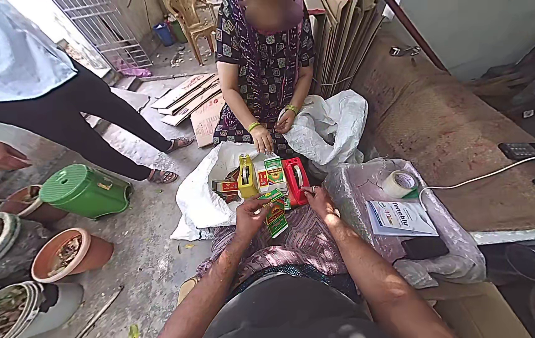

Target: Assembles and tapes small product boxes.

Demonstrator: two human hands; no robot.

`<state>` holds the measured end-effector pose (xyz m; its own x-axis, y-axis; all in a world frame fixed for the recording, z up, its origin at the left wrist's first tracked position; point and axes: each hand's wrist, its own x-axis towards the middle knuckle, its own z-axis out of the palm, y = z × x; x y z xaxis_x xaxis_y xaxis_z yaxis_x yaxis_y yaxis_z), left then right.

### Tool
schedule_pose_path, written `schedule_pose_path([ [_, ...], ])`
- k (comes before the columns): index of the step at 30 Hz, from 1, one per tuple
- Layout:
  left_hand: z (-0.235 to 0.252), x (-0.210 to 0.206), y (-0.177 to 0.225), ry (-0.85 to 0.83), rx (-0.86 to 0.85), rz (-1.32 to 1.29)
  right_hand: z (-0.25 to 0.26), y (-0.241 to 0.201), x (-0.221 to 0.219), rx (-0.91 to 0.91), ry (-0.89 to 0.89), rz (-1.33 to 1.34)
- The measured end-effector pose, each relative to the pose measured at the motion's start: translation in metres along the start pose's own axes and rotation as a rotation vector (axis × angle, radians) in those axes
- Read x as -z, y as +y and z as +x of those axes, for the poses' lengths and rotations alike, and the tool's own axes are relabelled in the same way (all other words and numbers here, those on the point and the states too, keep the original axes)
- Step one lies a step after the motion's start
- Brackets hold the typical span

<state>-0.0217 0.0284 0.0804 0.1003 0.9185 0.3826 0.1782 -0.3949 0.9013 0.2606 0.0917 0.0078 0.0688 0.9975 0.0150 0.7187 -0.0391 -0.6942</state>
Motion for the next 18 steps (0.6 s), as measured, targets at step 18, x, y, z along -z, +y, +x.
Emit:
schedule_pose_path([
  [18, -0.008, -0.016, 0.006, -0.164, -0.256, 0.574, -0.069, -0.078, -0.012, -0.053, -0.241, 1.296],
])
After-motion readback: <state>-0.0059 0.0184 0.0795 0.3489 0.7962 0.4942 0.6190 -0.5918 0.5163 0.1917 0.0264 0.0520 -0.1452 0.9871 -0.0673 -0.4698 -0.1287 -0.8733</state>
